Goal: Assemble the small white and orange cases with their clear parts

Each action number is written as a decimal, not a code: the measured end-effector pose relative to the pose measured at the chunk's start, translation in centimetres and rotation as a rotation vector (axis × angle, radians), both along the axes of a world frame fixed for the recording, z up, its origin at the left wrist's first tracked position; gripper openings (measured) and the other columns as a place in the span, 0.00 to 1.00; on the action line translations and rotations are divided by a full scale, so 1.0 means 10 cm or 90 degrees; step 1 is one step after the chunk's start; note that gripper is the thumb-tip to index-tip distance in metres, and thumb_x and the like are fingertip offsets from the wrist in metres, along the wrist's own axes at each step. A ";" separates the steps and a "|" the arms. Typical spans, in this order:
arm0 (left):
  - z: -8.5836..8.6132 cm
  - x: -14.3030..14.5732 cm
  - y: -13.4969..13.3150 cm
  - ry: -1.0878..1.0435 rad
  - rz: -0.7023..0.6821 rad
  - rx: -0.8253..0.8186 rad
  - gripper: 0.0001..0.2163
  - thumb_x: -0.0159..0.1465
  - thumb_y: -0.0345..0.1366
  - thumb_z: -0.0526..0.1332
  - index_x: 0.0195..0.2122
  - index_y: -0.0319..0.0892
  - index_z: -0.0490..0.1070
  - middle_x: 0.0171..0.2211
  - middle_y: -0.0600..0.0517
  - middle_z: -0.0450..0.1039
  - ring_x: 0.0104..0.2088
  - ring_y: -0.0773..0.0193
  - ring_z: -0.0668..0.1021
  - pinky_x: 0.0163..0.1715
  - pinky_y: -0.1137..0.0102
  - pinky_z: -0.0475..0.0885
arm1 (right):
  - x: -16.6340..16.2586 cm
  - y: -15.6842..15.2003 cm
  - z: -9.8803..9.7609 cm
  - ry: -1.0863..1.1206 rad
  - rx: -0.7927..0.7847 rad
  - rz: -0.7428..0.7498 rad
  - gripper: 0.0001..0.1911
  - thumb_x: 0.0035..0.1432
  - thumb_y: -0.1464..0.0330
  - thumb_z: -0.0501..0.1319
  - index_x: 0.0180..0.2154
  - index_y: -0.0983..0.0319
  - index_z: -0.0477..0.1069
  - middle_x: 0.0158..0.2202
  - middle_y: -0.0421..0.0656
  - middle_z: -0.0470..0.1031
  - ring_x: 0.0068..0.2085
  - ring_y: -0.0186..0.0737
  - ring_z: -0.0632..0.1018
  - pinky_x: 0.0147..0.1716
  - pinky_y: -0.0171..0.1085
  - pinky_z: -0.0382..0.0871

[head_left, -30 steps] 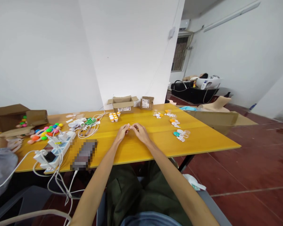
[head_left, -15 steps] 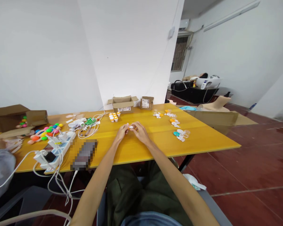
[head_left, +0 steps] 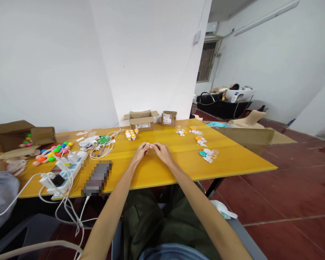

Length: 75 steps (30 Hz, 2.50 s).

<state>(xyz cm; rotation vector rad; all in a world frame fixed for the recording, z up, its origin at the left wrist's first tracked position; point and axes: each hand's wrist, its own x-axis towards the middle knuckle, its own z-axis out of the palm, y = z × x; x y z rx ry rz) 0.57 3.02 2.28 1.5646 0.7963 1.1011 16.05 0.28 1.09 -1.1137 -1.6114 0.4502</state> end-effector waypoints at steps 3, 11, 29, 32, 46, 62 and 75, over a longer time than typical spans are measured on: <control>0.01 0.00 -0.02 0.011 -0.001 0.002 0.23 0.55 0.59 0.67 0.28 0.42 0.69 0.22 0.58 0.63 0.23 0.69 0.67 0.24 0.73 0.60 | 0.02 0.01 0.01 -0.011 -0.035 -0.017 0.23 0.65 0.52 0.54 0.25 0.58 0.72 0.23 0.40 0.76 0.26 0.39 0.77 0.31 0.36 0.69; 0.01 -0.01 -0.02 0.039 0.000 0.011 0.18 0.56 0.53 0.69 0.33 0.43 0.73 0.23 0.57 0.67 0.25 0.68 0.69 0.25 0.73 0.62 | 0.06 0.05 -0.03 -0.022 -0.050 -0.072 0.35 0.63 0.41 0.50 0.14 0.55 0.64 0.13 0.41 0.68 0.22 0.42 0.75 0.27 0.36 0.66; -0.04 -0.02 0.05 0.025 0.017 0.018 0.19 0.55 0.52 0.69 0.37 0.42 0.76 0.23 0.56 0.70 0.26 0.66 0.72 0.27 0.72 0.65 | 0.02 0.12 -0.08 0.094 0.039 0.012 0.14 0.58 0.56 0.61 0.35 0.58 0.76 0.36 0.43 0.81 0.37 0.42 0.79 0.40 0.39 0.74; -0.04 -0.03 0.04 0.019 0.023 0.015 0.18 0.55 0.51 0.70 0.38 0.42 0.76 0.25 0.55 0.72 0.27 0.67 0.73 0.28 0.72 0.66 | 0.03 0.14 -0.09 0.107 0.036 0.025 0.13 0.57 0.57 0.61 0.36 0.58 0.77 0.38 0.44 0.81 0.38 0.42 0.80 0.40 0.39 0.75; 0.00 -0.02 -0.01 0.016 0.015 0.026 0.16 0.53 0.43 0.73 0.39 0.41 0.77 0.36 0.49 0.80 0.35 0.62 0.78 0.35 0.69 0.72 | 0.01 0.09 -0.06 0.112 -0.032 -0.019 0.19 0.59 0.52 0.58 0.29 0.60 0.75 0.27 0.42 0.80 0.29 0.41 0.78 0.32 0.37 0.72; 0.08 -0.01 -0.06 -0.005 0.027 -0.065 0.25 0.54 0.62 0.67 0.25 0.41 0.72 0.18 0.54 0.71 0.19 0.68 0.72 0.23 0.72 0.66 | 0.01 0.12 -0.08 0.072 0.126 0.081 0.07 0.60 0.62 0.62 0.38 0.57 0.77 0.38 0.43 0.79 0.40 0.42 0.78 0.39 0.38 0.74; 0.04 -0.01 -0.04 -0.013 0.043 -0.079 0.25 0.56 0.61 0.66 0.26 0.41 0.72 0.18 0.54 0.70 0.19 0.68 0.72 0.22 0.72 0.64 | 0.01 0.09 -0.07 0.070 0.131 0.084 0.08 0.61 0.62 0.63 0.38 0.57 0.79 0.40 0.44 0.79 0.42 0.42 0.79 0.42 0.40 0.76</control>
